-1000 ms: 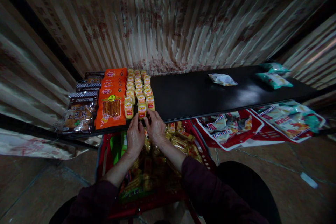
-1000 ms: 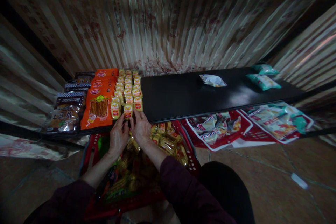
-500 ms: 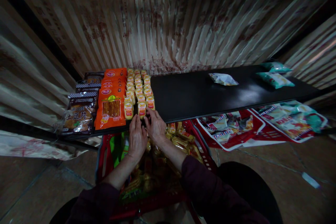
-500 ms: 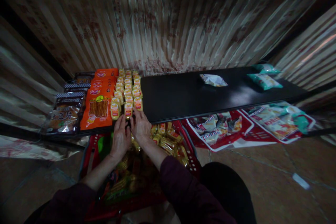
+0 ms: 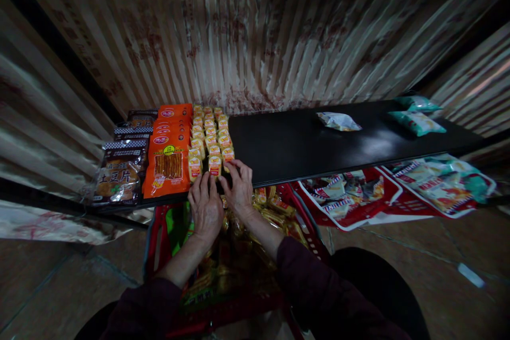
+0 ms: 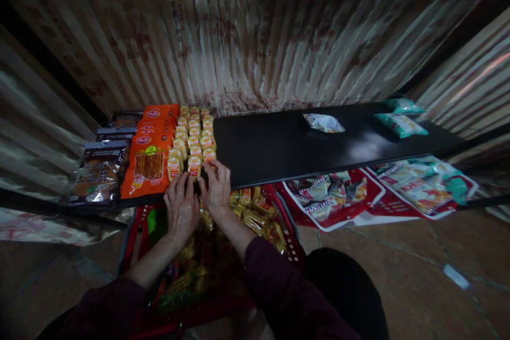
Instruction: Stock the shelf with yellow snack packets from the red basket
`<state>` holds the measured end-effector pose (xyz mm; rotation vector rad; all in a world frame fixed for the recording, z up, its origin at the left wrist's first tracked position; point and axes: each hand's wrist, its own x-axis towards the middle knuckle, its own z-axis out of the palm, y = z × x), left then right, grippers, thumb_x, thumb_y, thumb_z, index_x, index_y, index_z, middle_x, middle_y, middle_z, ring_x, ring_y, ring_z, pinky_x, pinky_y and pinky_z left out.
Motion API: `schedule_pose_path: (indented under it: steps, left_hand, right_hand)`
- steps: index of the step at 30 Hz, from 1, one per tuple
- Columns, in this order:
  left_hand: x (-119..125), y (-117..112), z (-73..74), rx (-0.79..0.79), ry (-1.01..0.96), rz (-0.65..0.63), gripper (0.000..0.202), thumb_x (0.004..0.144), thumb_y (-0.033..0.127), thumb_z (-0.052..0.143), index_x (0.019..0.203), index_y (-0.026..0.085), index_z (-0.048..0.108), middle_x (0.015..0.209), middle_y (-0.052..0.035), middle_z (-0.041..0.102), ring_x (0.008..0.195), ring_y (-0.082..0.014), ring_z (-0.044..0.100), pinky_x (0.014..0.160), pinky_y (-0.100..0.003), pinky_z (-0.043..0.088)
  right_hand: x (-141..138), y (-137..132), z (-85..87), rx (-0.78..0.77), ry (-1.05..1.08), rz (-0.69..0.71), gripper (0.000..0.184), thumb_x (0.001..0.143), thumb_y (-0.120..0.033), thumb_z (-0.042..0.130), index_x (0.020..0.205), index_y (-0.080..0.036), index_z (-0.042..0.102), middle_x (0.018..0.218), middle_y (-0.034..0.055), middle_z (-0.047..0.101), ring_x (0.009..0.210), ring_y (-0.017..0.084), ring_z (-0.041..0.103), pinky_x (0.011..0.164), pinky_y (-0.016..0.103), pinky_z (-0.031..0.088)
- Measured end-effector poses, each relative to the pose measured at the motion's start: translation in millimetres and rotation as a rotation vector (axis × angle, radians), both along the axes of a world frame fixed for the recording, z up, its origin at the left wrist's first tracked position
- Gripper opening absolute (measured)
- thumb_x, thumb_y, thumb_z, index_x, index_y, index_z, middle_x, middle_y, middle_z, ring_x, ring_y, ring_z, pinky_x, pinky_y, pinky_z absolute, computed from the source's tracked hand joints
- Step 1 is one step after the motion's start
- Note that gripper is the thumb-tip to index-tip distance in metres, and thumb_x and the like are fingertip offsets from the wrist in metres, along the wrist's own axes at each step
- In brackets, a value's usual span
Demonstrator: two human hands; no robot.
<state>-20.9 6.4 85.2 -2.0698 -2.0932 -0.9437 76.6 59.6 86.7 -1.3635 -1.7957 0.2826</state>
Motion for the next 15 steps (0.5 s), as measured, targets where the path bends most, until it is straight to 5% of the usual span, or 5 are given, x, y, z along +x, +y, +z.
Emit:
schedule_pose_path:
  steps: [7, 15]
  left_hand:
    - [-4, 3, -6.5, 0.034, 0.068, -0.017, 0.046, 0.085, 0.014, 0.043, 0.131, 0.008, 0.045, 0.124, -0.0215, 0.050, 0.118, -0.0317, 0.043, 0.093, -0.048, 0.042]
    - [-12, 15, -19.3, 0.130, 0.098, -0.095, 0.047, 0.084, 0.006, 0.041, 0.131, 0.009, 0.044, 0.114, -0.0189, 0.048, 0.109, -0.0252, 0.047, 0.089, -0.042, 0.048]
  right_hand:
    - [6, 18, 0.6, -0.067, 0.016, -0.072, 0.047, 0.089, -0.029, 0.044, 0.135, -0.017, 0.045, 0.140, 0.0135, 0.040, 0.127, 0.026, 0.036, 0.104, 0.044, 0.034]
    - [5, 31, -2.2, -0.196, 0.017, -0.090, 0.053, 0.088, -0.026, 0.044, 0.139, -0.013, 0.038, 0.130, 0.0126, 0.055, 0.113, 0.025, 0.051, 0.099, 0.040, 0.041]
